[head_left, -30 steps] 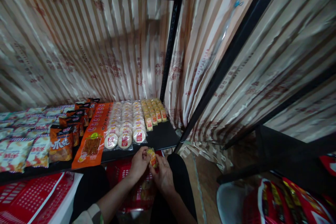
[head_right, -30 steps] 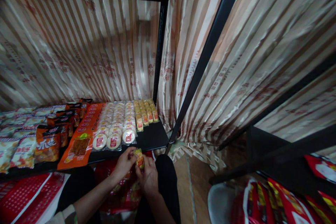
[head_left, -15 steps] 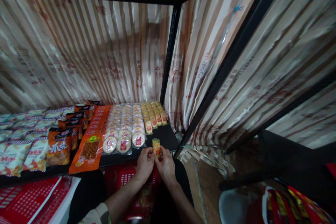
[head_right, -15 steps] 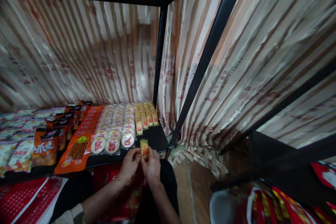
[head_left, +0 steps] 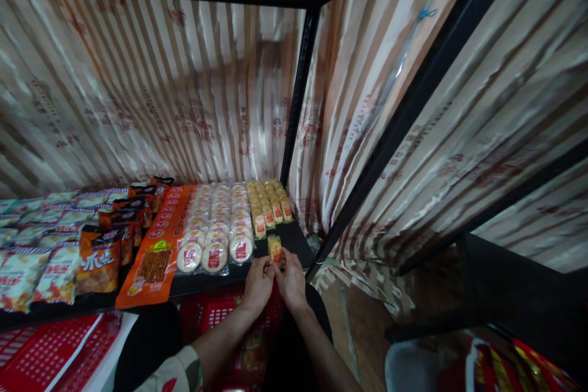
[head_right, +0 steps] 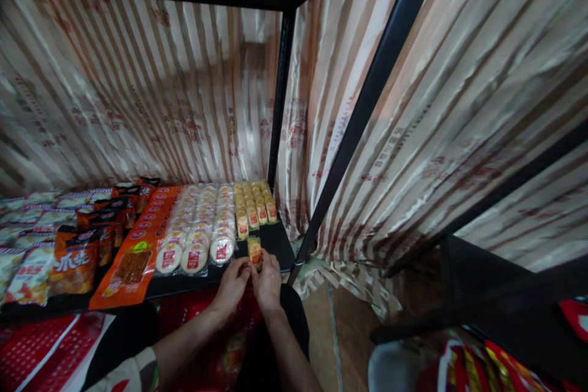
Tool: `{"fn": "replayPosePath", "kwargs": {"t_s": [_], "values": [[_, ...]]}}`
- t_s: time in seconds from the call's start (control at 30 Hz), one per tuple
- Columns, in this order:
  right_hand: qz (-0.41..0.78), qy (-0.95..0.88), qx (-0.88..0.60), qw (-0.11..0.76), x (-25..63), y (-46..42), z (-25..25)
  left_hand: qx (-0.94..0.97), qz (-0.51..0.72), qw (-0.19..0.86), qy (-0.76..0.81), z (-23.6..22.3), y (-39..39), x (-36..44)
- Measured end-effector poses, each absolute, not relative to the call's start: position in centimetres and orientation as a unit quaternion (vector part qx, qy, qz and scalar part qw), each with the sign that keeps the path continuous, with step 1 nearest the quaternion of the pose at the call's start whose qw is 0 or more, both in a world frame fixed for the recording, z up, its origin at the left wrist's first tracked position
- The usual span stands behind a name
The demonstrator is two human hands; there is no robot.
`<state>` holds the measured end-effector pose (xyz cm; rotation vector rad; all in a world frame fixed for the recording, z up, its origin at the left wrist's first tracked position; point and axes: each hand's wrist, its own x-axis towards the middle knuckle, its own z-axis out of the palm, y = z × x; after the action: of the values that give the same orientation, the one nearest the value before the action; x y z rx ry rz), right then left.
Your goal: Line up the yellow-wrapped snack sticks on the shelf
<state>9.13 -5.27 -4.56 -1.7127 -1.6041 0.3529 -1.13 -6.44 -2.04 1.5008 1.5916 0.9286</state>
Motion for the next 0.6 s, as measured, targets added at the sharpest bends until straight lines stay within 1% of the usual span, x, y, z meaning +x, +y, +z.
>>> {"fn": "replayPosePath", "kwargs": {"t_s": [0.6], "values": [[0.151, -0.615, -0.659, 0.405, 9.9, -2.4, -5.3, 0.571, 0.359, 0.386, 0.630, -2.7, -3.2, 0.2]]}}
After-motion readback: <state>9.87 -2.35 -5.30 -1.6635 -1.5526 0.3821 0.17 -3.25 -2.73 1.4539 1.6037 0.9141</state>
